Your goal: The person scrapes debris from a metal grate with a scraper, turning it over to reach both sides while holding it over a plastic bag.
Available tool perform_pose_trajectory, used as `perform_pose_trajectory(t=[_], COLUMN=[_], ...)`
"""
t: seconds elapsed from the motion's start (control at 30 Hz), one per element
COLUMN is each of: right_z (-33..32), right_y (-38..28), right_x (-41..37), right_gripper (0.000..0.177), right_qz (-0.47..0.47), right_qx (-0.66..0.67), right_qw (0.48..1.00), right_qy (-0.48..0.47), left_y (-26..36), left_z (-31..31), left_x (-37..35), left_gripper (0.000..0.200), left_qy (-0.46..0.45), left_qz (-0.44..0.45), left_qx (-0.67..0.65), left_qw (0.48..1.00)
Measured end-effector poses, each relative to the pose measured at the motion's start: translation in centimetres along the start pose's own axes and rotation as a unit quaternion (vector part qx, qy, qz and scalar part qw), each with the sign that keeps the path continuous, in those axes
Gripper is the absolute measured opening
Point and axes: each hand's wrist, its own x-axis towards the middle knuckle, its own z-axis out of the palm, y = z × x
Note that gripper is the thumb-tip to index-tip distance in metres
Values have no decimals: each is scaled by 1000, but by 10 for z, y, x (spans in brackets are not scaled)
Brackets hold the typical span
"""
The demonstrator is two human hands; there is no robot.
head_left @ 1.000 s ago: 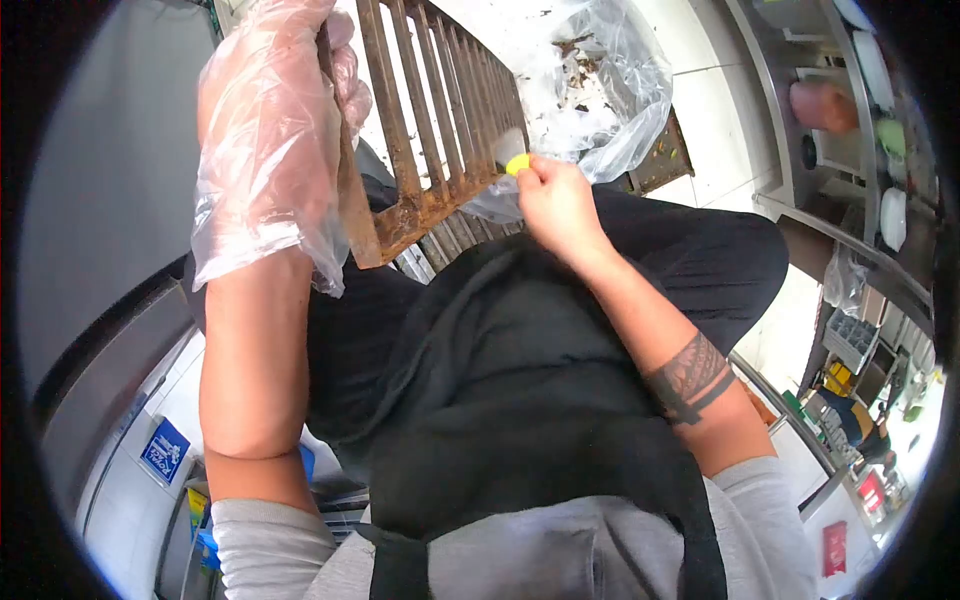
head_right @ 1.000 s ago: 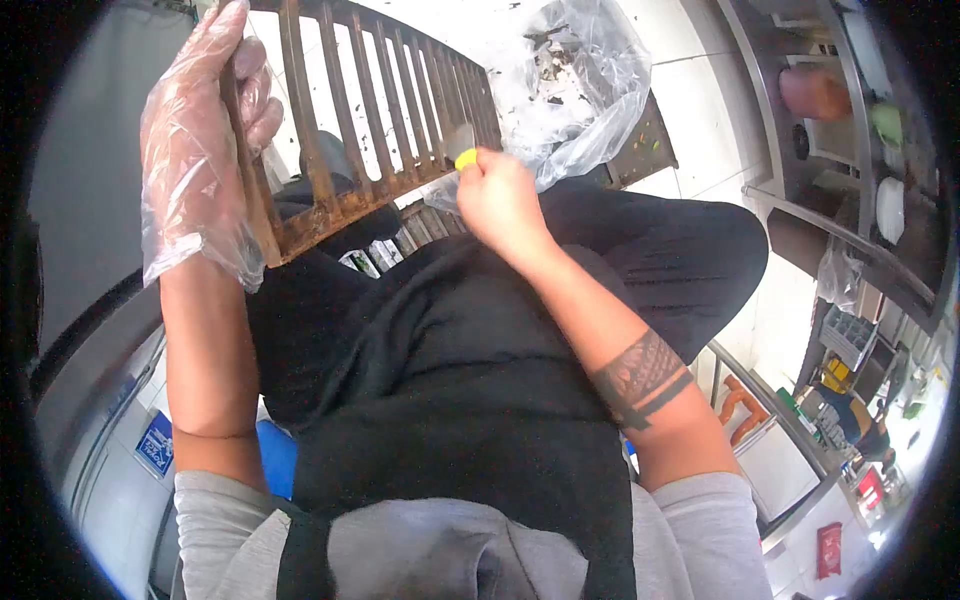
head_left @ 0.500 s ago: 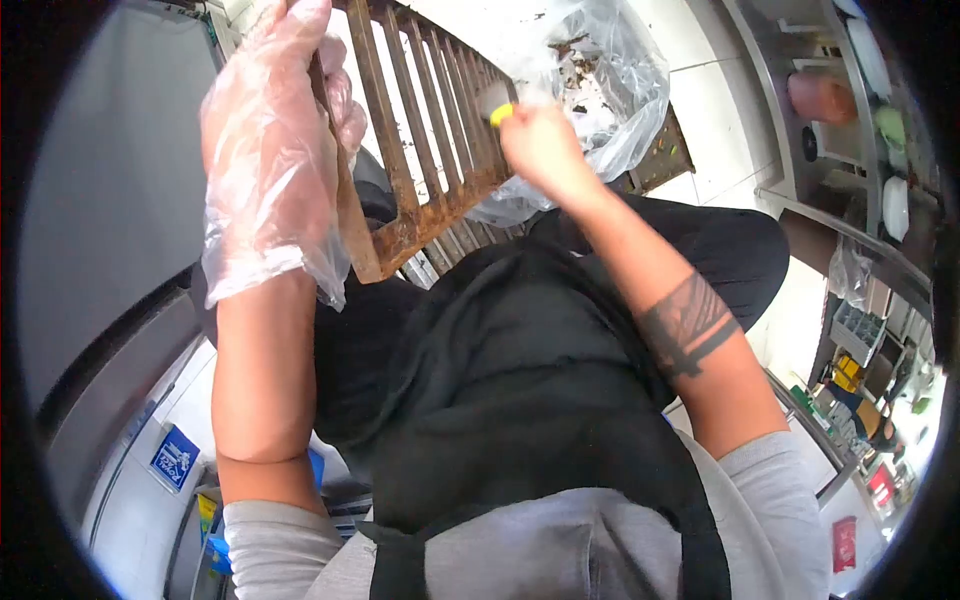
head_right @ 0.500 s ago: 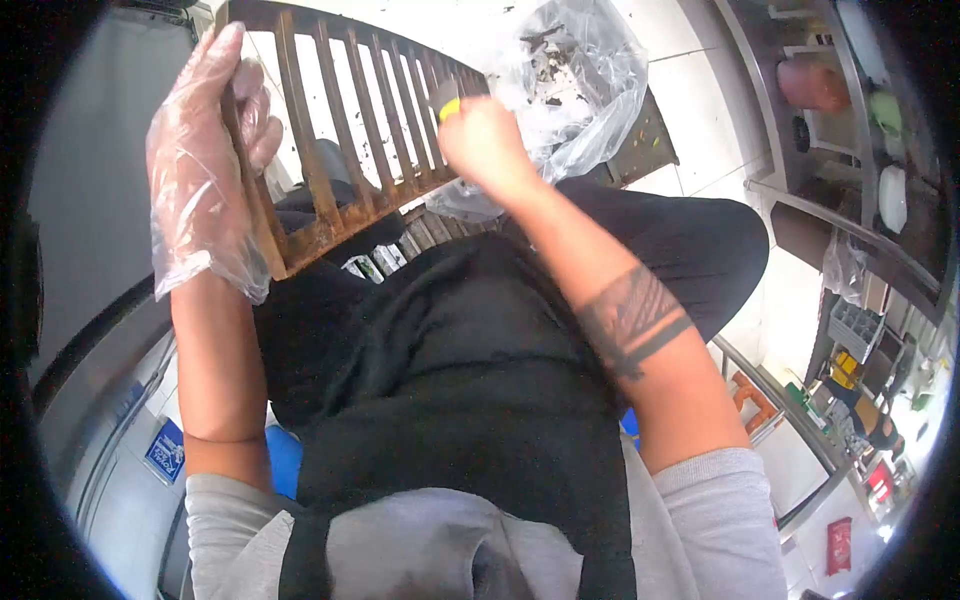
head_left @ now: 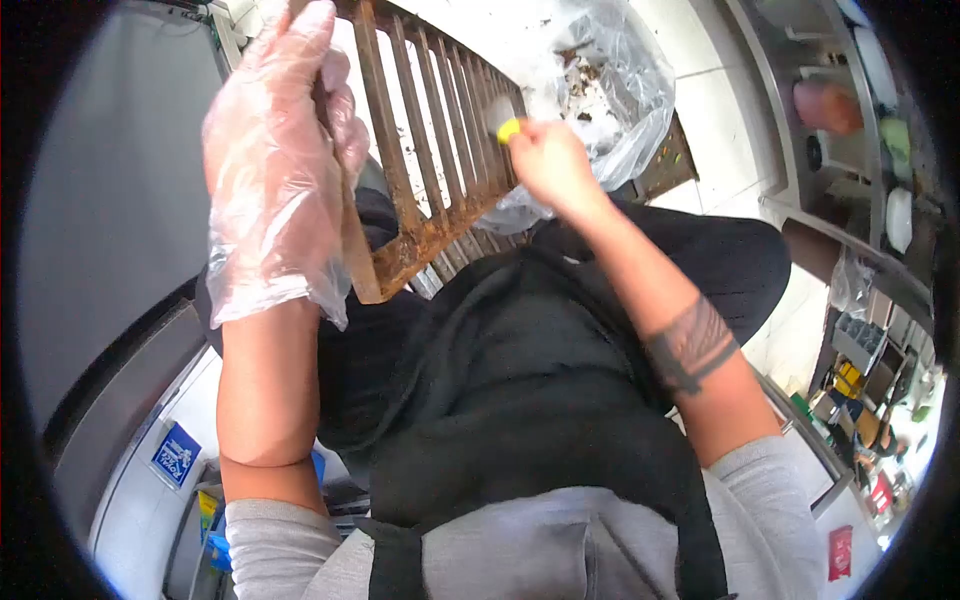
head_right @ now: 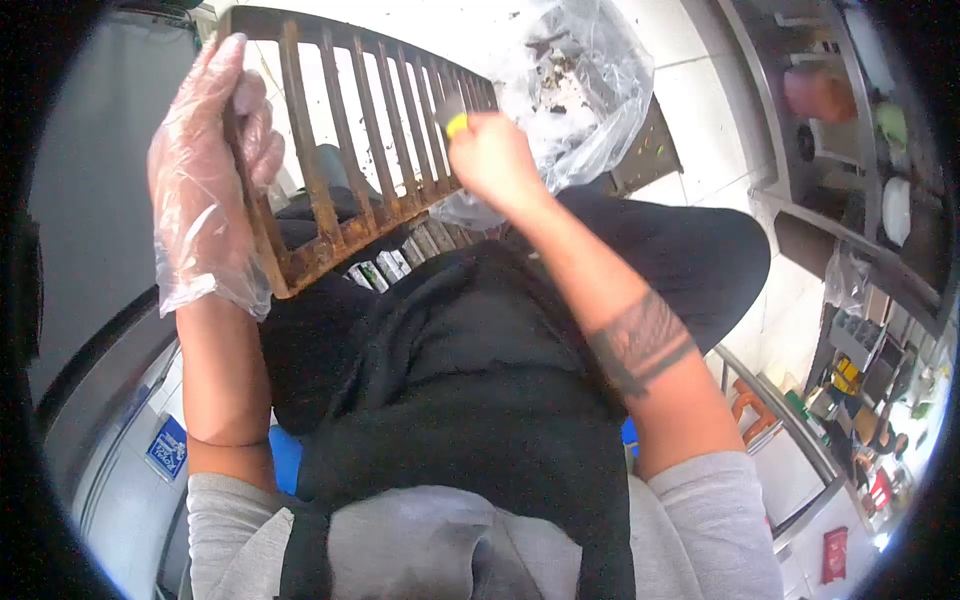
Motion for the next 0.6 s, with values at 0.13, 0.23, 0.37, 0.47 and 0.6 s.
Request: perform_pose_trajectory(t=[0.13, 0.23, 0.37, 0.47, 0.6], right_z=[5, -13, -54, -48, -22], right_y=[-3, 8, -13, -12, -14], right_x=[55, 37, -58, -99, -84], right_gripper=[32, 30, 35, 39, 33], right_qz=[-30, -29, 85, 115, 46], right_qx=[-8, 40, 162, 131, 58], right_qw=[999, 998, 981, 980, 996], right_qy=[39, 40, -65, -95, -48], left_y=[-2, -2, -5, -7, -9], left_z=[-1, -1, 1, -6, -3], left_x=[0, 3, 4, 9, 2], left_gripper=[26, 25, 23, 21, 19], left_qy=[-2, 18, 29, 2, -18], left_qz=[4, -6, 0, -2, 0], left_qx=[7, 2, 1, -26, -53], left_qw=[1000, 1000, 1000, 1000, 998])
